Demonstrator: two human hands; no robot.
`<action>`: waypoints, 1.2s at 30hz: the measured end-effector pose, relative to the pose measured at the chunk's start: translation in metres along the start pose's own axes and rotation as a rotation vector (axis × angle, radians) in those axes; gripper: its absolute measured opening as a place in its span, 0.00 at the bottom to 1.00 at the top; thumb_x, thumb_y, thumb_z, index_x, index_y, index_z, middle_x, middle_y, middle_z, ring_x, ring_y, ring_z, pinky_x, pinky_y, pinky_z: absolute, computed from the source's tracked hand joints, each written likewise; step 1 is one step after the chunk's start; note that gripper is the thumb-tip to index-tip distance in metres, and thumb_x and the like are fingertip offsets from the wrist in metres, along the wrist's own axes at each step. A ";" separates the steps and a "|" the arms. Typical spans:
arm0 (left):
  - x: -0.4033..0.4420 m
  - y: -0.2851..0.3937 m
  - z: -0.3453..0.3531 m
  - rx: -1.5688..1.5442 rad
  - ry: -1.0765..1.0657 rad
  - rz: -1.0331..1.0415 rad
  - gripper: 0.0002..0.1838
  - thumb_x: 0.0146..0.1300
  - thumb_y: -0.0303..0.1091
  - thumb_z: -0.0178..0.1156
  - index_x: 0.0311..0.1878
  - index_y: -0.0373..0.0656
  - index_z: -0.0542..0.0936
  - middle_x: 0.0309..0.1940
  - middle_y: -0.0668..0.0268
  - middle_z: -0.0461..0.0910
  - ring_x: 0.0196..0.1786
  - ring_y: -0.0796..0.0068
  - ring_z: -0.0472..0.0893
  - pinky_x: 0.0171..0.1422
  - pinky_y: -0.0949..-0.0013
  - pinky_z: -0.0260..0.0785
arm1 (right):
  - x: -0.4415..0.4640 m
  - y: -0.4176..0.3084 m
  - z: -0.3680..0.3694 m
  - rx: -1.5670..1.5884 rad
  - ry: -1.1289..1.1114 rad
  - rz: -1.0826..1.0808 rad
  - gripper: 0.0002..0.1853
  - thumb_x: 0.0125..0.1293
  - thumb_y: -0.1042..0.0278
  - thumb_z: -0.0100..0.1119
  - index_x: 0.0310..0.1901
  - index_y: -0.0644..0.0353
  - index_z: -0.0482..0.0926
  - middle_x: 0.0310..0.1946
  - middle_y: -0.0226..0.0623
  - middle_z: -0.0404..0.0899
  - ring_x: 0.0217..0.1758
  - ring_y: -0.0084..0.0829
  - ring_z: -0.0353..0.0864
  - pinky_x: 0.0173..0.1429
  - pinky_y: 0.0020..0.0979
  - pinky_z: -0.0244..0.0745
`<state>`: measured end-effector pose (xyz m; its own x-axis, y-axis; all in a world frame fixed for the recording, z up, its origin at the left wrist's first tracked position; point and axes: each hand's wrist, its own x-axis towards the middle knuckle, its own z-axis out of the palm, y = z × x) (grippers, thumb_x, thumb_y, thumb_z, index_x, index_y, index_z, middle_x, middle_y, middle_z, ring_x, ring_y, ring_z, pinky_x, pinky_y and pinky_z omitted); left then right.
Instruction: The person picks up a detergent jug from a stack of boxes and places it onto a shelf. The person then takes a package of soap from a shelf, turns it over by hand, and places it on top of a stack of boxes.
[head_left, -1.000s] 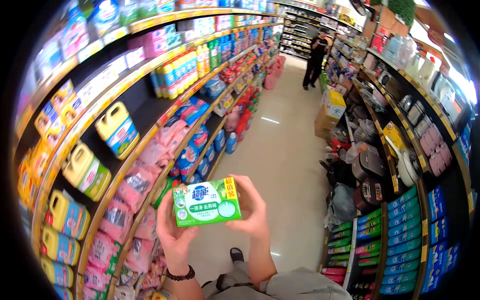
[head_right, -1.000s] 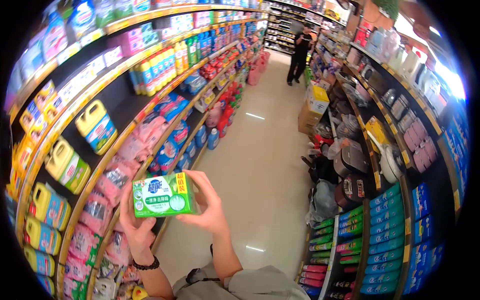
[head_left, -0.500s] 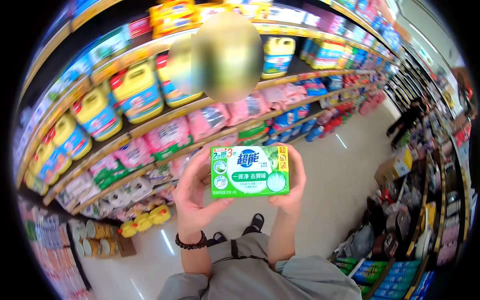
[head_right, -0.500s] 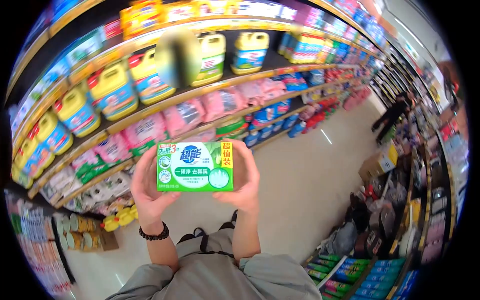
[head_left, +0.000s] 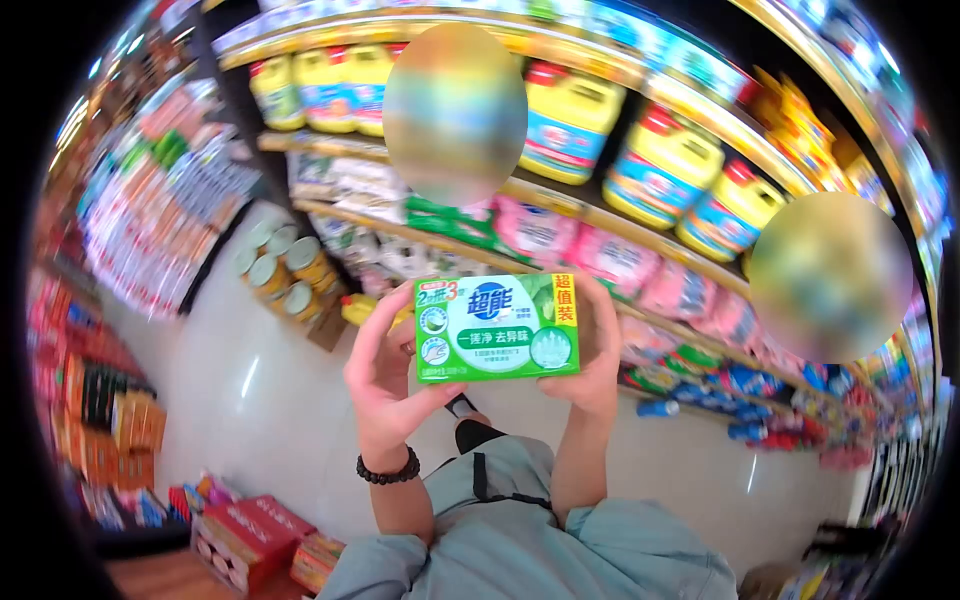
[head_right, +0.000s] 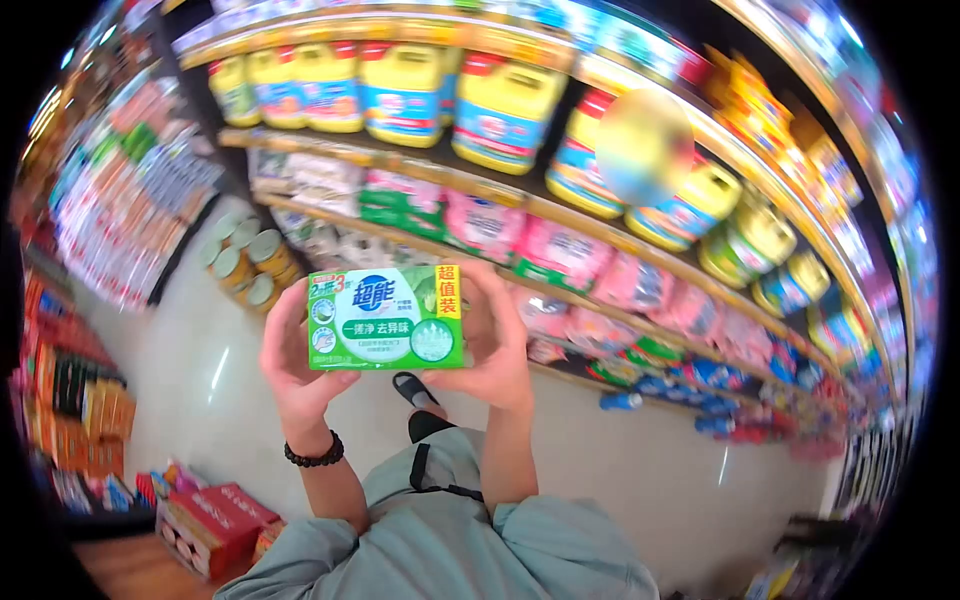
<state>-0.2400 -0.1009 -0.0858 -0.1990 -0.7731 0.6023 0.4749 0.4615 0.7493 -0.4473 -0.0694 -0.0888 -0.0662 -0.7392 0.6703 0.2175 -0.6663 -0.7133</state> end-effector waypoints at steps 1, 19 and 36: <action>0.000 0.008 -0.021 0.044 0.063 0.017 0.47 0.42 0.18 0.74 0.69 0.30 0.62 0.66 0.49 0.67 0.64 0.57 0.74 0.64 0.59 0.71 | 0.015 0.019 0.017 0.045 -0.075 -0.002 0.54 0.36 0.76 0.82 0.68 0.67 0.60 0.64 0.41 0.64 0.70 0.39 0.64 0.67 0.43 0.68; 0.020 0.125 -0.381 0.474 0.790 0.172 0.44 0.47 0.15 0.69 0.70 0.31 0.60 0.66 0.50 0.67 0.65 0.58 0.72 0.65 0.59 0.70 | 0.182 0.293 0.411 0.633 -0.538 0.320 0.49 0.39 0.81 0.76 0.67 0.65 0.62 0.63 0.38 0.66 0.67 0.33 0.67 0.68 0.35 0.66; -0.026 0.229 -0.729 0.645 0.957 0.279 0.46 0.46 0.16 0.70 0.70 0.32 0.60 0.65 0.49 0.68 0.63 0.57 0.75 0.63 0.61 0.70 | 0.197 0.483 0.773 0.652 -0.752 0.362 0.50 0.38 0.77 0.78 0.68 0.66 0.62 0.60 0.38 0.67 0.67 0.36 0.65 0.68 0.39 0.67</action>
<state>0.4991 -0.2925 -0.1304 0.6944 -0.4959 0.5214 -0.1736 0.5878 0.7902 0.3973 -0.4604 -0.1435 0.6783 -0.4832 0.5536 0.5995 -0.0718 -0.7972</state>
